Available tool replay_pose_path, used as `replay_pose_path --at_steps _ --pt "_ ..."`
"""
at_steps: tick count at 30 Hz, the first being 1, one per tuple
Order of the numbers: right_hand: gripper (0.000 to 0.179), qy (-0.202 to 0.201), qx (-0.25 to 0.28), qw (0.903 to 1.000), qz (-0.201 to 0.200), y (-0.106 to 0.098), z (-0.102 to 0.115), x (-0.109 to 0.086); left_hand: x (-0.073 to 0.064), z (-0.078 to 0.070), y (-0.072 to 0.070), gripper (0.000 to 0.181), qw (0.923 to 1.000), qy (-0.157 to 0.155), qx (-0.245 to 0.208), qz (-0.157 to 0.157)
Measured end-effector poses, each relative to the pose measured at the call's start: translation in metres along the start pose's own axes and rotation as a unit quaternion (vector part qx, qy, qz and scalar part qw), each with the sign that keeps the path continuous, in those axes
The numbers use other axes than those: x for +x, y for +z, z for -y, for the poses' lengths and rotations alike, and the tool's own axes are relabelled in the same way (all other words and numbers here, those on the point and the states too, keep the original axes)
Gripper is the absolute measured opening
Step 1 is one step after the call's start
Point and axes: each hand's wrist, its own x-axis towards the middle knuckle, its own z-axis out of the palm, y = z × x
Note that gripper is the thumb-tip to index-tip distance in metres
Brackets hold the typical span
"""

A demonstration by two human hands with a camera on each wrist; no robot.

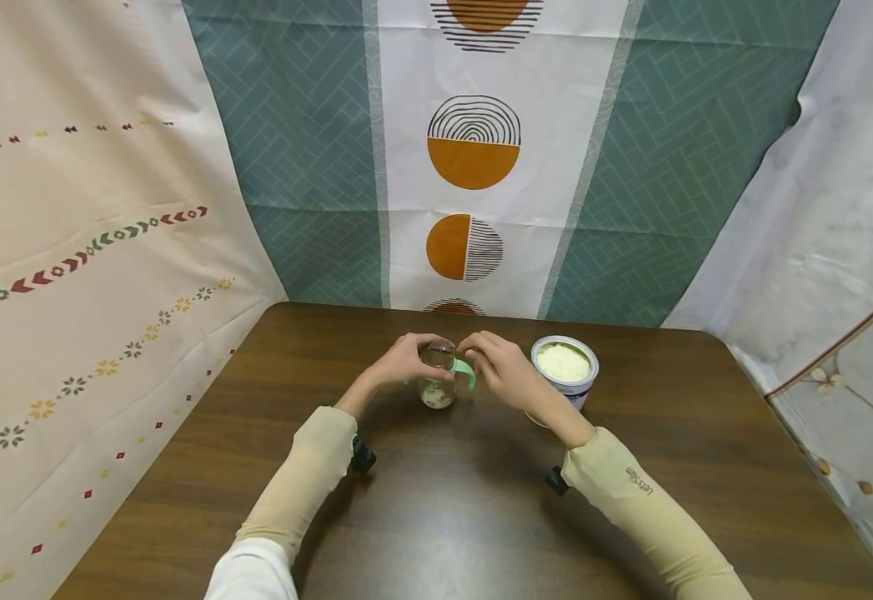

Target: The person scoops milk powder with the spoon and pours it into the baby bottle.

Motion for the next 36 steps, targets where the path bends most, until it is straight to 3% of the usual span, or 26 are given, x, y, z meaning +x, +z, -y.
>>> replay_pose_path --at_steps 6,11,14,17,27,30,36 --pt "0.017 0.064 0.061 0.9957 -0.029 0.001 -0.007 -0.002 0.002 -0.001 0.001 0.052 1.0 -0.002 0.0 -0.005" --pt "0.022 0.137 0.127 0.9801 -0.067 -0.009 0.009 0.002 0.003 -0.002 0.001 0.053 1.0 -0.007 -0.001 -0.005" --pt "0.025 0.192 0.18 0.9616 -0.077 -0.017 0.021 0.005 0.004 -0.002 0.001 0.055 1.0 -0.005 -0.003 -0.004" --pt "0.029 0.227 0.237 0.94 -0.093 -0.016 0.014 0.005 0.004 -0.002 0.001 0.057 1.0 -0.003 -0.003 -0.004" --pt "0.032 0.3 0.359 0.8687 -0.162 -0.003 -0.019 0.003 0.006 -0.008 0.0 0.061 0.9997 -0.008 0.021 -0.012" --pt "0.032 0.318 0.379 0.8514 -0.175 -0.004 -0.022 0.003 0.009 -0.01 0.001 0.061 0.9993 -0.008 0.036 -0.009" --pt "0.033 0.358 0.436 0.8028 -0.193 -0.009 -0.024 0.003 0.012 -0.015 0.0 0.064 0.9982 -0.006 0.058 -0.014"
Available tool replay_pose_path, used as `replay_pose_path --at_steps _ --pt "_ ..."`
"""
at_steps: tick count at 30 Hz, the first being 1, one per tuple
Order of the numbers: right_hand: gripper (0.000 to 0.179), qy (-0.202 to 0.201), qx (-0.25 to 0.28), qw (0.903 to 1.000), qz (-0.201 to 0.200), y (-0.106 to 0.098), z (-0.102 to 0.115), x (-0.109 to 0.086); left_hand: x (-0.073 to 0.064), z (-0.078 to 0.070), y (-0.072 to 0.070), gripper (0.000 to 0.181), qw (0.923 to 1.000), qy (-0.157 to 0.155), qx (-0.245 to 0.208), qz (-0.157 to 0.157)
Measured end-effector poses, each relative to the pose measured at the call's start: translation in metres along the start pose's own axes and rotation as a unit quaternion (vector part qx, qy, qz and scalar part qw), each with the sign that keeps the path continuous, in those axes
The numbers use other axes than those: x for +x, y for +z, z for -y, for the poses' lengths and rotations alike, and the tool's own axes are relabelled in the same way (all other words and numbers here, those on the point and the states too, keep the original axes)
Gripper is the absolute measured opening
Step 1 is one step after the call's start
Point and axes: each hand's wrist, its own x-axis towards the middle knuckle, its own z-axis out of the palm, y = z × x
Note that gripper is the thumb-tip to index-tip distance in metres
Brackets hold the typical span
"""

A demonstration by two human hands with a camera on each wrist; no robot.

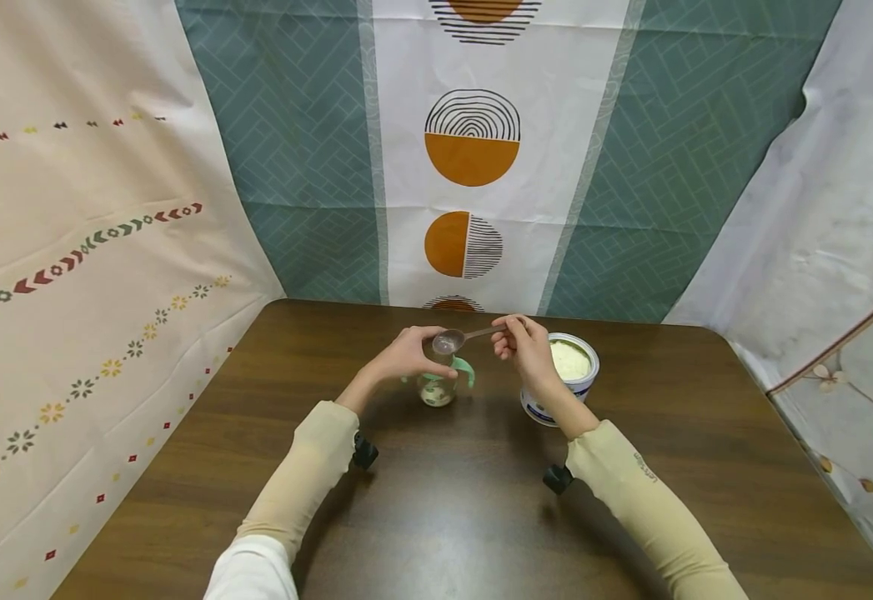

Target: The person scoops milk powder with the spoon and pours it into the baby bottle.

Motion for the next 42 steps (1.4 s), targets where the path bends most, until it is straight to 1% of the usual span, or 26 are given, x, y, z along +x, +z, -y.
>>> replay_pose_path --at_steps 2,5,8,14,19,21,25,27,34,38,42 --pt "0.032 0.014 0.023 0.9996 -0.006 -0.002 0.001 0.0 0.001 -0.002 -0.001 0.065 1.0 0.005 0.005 -0.003" --pt "0.031 0.031 0.061 0.9976 -0.014 -0.007 0.003 0.001 0.001 -0.006 -0.002 0.066 0.9999 0.014 -0.003 -0.003" --pt "0.03 0.039 0.098 0.9942 -0.021 -0.011 0.007 0.002 0.002 -0.008 -0.004 0.068 0.9998 0.016 -0.013 -0.006" --pt "0.032 0.061 0.16 0.9848 -0.031 -0.019 0.015 0.003 0.003 -0.012 -0.007 0.074 0.9986 0.015 -0.049 -0.01" --pt "0.038 0.081 0.199 0.9757 -0.042 -0.024 0.02 0.002 0.005 -0.017 -0.008 0.077 0.997 0.014 -0.074 -0.017" --pt "0.039 0.08 0.207 0.9739 -0.048 -0.025 0.022 0.002 0.007 -0.019 -0.008 0.078 0.9965 0.021 -0.079 -0.018" --pt "0.039 0.069 0.219 0.9717 -0.056 -0.029 0.025 0.002 0.01 -0.022 -0.006 0.082 0.9946 0.044 -0.092 -0.02" --pt "0.04 0.062 0.22 0.9715 -0.062 -0.031 0.026 0.001 0.011 -0.024 -0.004 0.082 0.994 0.048 -0.096 -0.02" --pt "0.04 0.053 0.223 0.9703 -0.076 -0.039 0.034 -0.001 0.013 -0.028 -0.001 0.074 0.9945 0.031 -0.099 -0.018" --pt "0.04 0.052 0.227 0.969 -0.082 -0.044 0.036 -0.002 0.015 -0.028 0.002 0.072 0.9932 0.034 -0.11 -0.019" --pt "0.043 0.053 0.235 0.9661 -0.092 -0.05 0.038 -0.002 0.017 -0.029 0.003 0.075 0.9911 0.035 -0.128 -0.014"
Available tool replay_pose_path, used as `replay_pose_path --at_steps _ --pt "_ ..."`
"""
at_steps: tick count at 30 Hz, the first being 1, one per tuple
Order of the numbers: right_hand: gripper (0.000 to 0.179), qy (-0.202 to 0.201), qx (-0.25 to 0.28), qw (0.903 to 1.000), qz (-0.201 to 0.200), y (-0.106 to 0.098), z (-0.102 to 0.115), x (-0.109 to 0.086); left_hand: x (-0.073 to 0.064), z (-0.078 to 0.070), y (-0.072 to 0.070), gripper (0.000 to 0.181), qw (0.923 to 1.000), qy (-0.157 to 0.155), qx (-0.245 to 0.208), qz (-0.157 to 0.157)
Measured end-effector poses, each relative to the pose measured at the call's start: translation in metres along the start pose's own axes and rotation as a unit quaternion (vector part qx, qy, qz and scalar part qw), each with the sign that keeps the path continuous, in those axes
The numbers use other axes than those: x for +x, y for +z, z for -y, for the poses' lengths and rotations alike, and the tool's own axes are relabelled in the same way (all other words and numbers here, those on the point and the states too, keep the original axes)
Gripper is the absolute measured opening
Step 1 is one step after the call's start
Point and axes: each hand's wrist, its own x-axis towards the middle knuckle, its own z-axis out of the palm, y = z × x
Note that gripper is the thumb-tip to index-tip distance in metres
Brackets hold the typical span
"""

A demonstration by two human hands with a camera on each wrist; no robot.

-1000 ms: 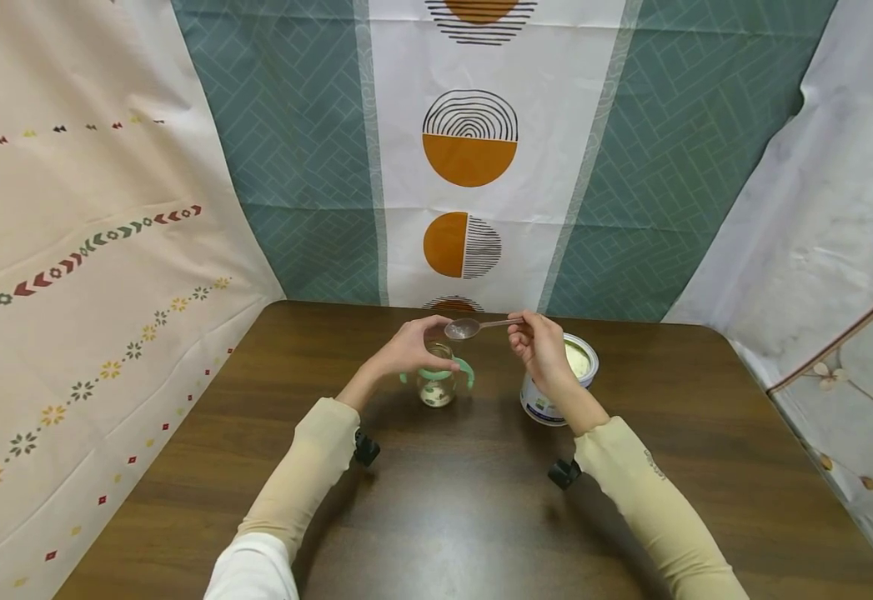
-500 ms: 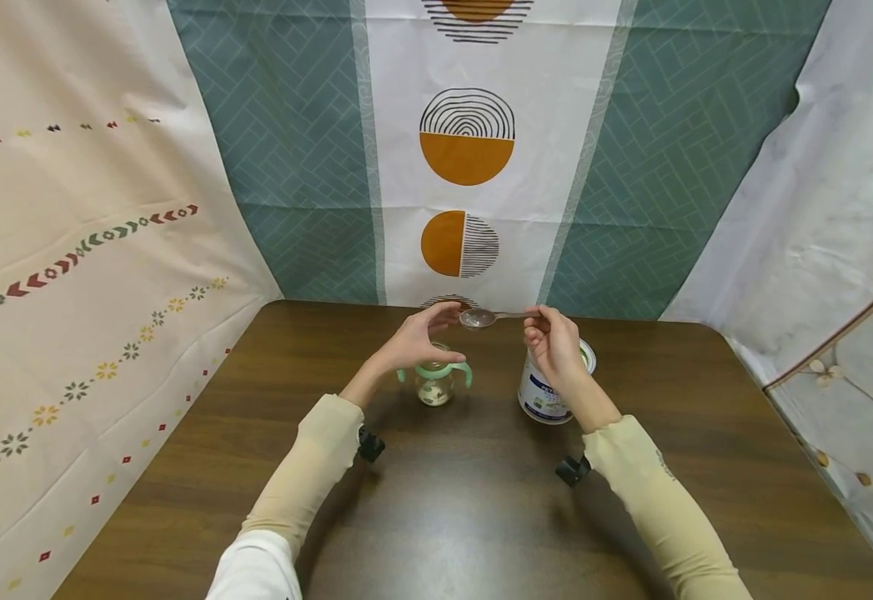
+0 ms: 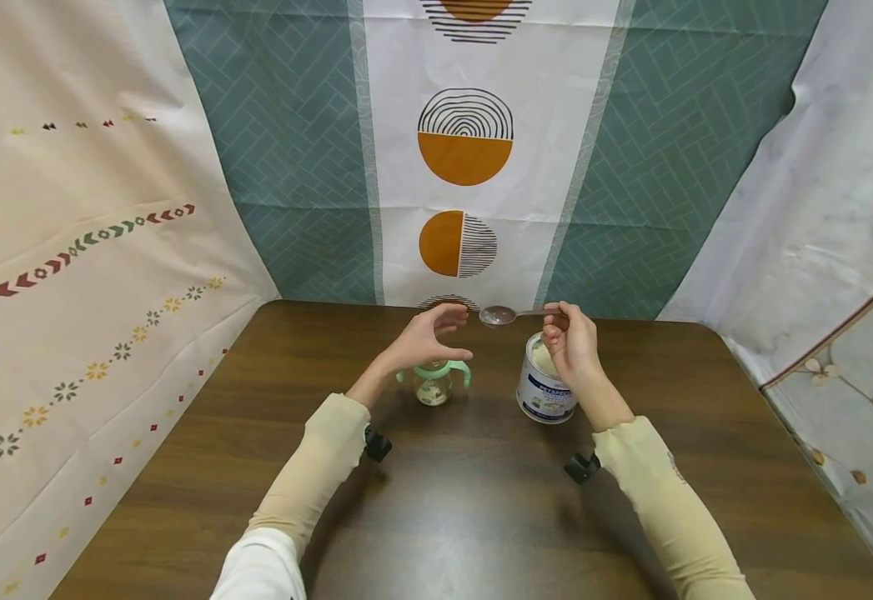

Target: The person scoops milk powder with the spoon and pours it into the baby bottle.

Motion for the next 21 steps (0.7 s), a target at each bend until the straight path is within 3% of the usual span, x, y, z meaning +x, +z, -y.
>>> replay_pose_path --at_steps 17,21 --pt "0.044 -0.023 -0.003 0.9985 -0.049 -0.023 0.02 0.001 0.011 -0.009 0.018 0.086 0.9991 -0.006 0.004 0.042" --pt "0.044 -0.035 0.018 0.9973 -0.062 -0.027 0.023 0.0 0.013 -0.011 0.023 0.086 0.9988 -0.001 0.011 0.048"
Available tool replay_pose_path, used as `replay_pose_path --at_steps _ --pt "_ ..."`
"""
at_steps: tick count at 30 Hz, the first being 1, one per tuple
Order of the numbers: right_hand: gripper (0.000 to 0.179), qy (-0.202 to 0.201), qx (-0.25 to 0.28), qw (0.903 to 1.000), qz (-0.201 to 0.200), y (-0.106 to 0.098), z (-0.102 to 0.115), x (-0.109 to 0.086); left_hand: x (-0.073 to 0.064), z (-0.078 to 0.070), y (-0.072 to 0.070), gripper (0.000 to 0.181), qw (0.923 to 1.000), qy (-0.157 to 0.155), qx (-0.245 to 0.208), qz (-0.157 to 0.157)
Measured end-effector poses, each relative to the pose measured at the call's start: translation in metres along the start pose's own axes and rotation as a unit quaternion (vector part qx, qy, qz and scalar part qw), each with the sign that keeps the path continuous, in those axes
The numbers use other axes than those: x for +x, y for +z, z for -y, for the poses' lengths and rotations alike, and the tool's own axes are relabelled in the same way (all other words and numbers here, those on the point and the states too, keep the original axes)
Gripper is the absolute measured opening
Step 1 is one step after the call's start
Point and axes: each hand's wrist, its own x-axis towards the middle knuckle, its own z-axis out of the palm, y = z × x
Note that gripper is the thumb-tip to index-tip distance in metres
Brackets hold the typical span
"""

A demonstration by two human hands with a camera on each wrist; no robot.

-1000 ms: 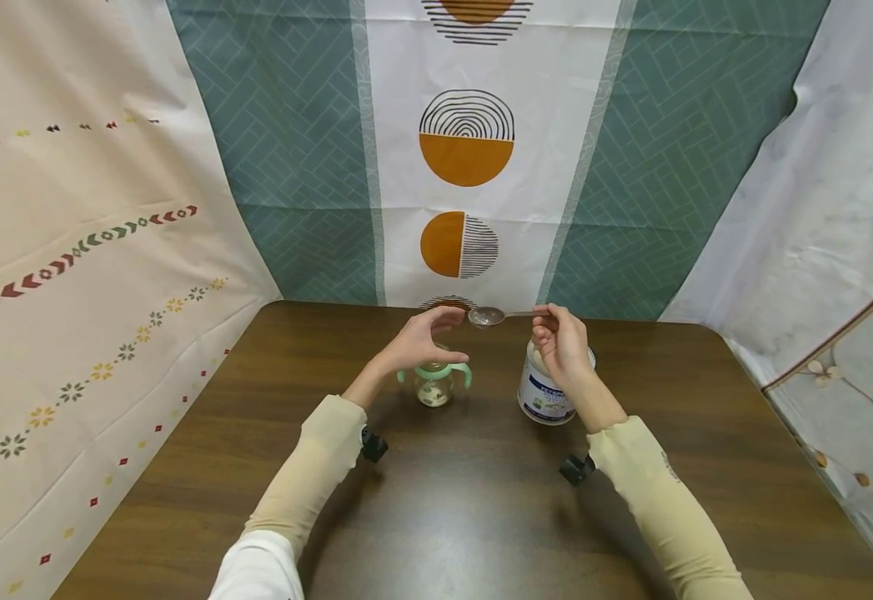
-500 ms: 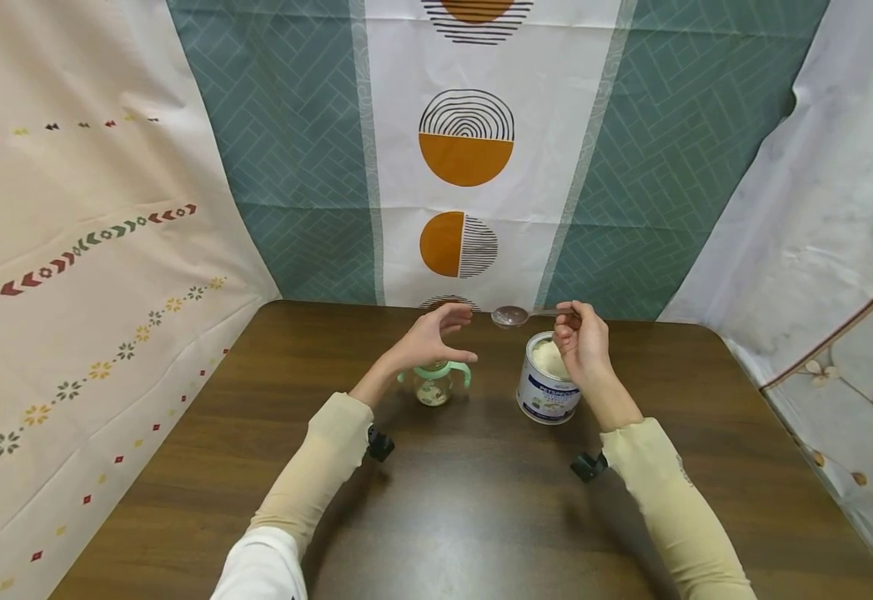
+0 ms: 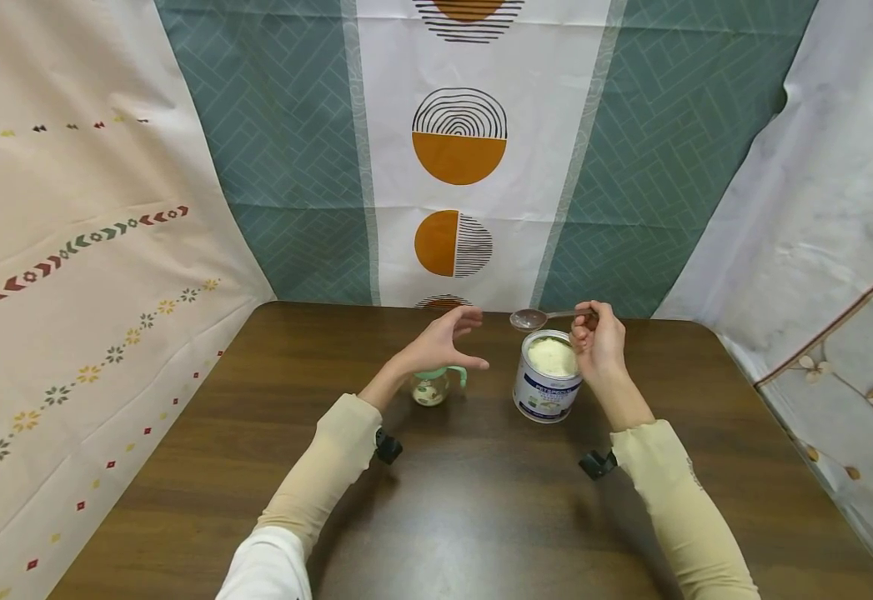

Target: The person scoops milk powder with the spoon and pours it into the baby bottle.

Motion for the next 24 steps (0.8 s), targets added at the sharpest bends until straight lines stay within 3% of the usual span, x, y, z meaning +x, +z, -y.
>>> replay_pose_path --at_steps 9,18,24 --pt "0.044 -0.031 0.001 0.999 -0.033 -0.007 0.002 0.004 0.002 -0.008 0.011 0.08 0.9998 -0.017 -0.002 0.006" --pt "0.041 -0.071 -0.013 0.995 -0.07 -0.017 -0.003 0.011 0.008 -0.006 0.026 0.082 0.9995 -0.024 -0.015 0.016" --pt "0.04 -0.134 -0.058 0.985 -0.092 -0.019 -0.006 0.013 0.012 -0.006 0.034 0.081 0.9994 -0.016 -0.014 0.026"
